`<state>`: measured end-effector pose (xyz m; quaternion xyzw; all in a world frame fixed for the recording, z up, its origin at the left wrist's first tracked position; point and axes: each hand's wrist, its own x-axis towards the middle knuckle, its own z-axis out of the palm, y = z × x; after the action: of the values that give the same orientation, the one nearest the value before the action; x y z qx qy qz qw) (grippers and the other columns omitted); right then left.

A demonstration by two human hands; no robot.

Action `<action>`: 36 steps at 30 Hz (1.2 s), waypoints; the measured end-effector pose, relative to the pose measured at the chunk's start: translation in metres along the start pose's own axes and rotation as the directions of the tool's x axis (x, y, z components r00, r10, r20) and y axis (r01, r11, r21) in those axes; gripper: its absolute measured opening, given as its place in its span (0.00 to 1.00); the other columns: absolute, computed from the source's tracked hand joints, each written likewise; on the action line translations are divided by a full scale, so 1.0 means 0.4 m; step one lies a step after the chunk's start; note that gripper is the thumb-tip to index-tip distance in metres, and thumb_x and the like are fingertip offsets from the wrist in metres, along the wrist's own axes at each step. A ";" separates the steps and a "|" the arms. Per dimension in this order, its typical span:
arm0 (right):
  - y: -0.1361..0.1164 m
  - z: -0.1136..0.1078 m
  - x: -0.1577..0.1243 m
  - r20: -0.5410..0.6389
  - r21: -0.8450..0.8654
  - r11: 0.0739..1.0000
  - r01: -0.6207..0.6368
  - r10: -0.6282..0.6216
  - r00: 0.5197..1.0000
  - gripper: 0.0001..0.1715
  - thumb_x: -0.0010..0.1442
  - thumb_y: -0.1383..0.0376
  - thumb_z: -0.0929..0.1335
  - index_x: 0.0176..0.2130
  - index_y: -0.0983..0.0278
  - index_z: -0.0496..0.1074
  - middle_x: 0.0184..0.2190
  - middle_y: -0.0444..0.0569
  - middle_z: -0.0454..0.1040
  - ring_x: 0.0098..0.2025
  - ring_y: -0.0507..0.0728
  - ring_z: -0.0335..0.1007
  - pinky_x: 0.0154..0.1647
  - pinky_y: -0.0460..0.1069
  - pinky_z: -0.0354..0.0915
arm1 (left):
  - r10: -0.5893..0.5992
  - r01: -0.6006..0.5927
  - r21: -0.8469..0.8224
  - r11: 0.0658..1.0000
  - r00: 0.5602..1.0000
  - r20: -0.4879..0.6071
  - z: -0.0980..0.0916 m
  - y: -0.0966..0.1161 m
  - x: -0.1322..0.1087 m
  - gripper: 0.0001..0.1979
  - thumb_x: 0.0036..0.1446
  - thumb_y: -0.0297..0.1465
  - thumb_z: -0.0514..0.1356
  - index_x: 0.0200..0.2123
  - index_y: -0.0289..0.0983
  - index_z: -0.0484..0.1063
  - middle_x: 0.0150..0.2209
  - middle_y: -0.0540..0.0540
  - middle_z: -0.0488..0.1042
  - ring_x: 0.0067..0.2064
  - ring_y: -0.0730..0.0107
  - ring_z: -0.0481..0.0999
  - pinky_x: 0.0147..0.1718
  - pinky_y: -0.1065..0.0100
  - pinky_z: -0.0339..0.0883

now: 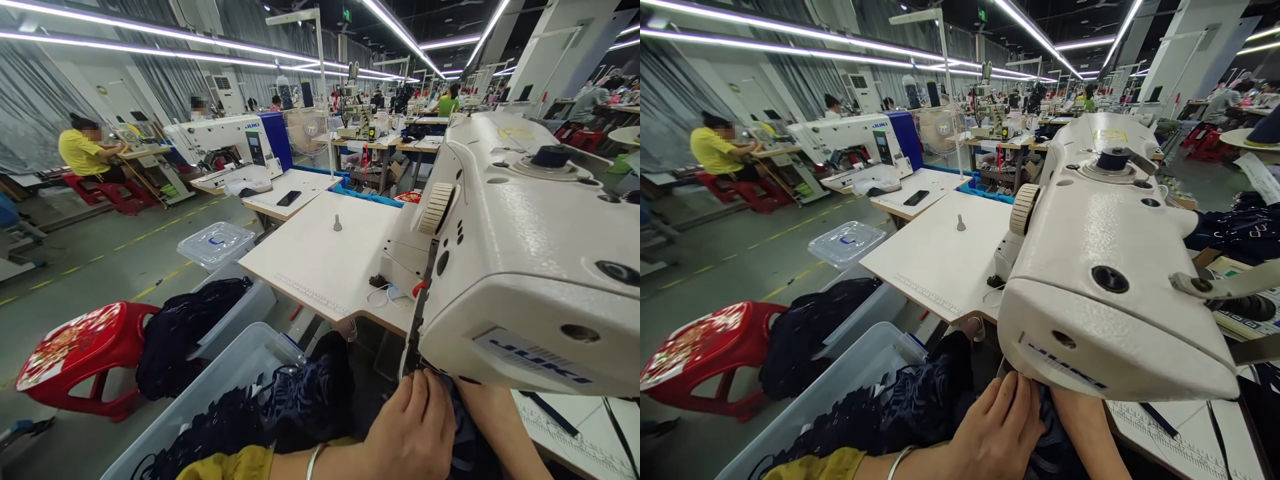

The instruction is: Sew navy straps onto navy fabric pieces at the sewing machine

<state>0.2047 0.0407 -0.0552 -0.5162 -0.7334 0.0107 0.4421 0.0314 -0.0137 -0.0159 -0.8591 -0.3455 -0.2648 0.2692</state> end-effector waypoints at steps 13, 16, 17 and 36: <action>0.002 -0.009 -0.006 0.095 0.045 0.982 -0.182 0.177 0.980 0.14 0.58 0.62 0.63 0.30 0.58 0.78 0.31 0.52 0.81 0.43 0.67 0.76 0.47 0.59 0.71 | 0.082 -0.078 -0.050 0.996 0.994 0.078 -0.002 -0.015 -0.024 0.19 0.67 0.33 0.53 0.55 0.26 0.70 0.52 0.34 0.72 0.51 0.54 0.72 0.50 0.60 0.65; 0.003 -0.013 0.001 0.127 0.082 0.973 -0.215 0.204 0.971 0.13 0.57 0.60 0.64 0.30 0.57 0.78 0.30 0.50 0.81 0.42 0.66 0.77 0.44 0.57 0.73 | 0.094 -0.088 -0.067 0.994 0.991 0.097 -0.002 -0.015 -0.023 0.20 0.66 0.31 0.52 0.56 0.25 0.68 0.52 0.34 0.71 0.51 0.54 0.72 0.49 0.60 0.65; 0.004 -0.015 0.002 0.142 0.092 0.971 -0.219 0.205 0.968 0.13 0.57 0.60 0.64 0.30 0.56 0.78 0.30 0.50 0.81 0.42 0.66 0.77 0.44 0.57 0.73 | 0.095 -0.088 -0.068 0.994 0.990 0.102 -0.003 -0.016 -0.022 0.20 0.66 0.31 0.52 0.56 0.25 0.68 0.52 0.34 0.71 0.51 0.55 0.72 0.48 0.60 0.66; -0.001 -0.016 0.011 0.037 -0.007 0.983 -0.183 0.183 0.982 0.13 0.56 0.61 0.64 0.23 0.57 0.75 0.20 0.53 0.77 0.38 0.67 0.77 0.41 0.59 0.72 | 0.061 -0.048 -0.126 0.991 0.992 0.108 -0.006 -0.026 0.006 0.19 0.69 0.36 0.54 0.54 0.28 0.71 0.51 0.38 0.72 0.52 0.60 0.72 0.50 0.63 0.65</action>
<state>0.2085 0.0410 -0.0483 -0.5819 -0.6912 0.0595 0.4244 0.0247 -0.0079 -0.0097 -0.8966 -0.3194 -0.2298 0.2032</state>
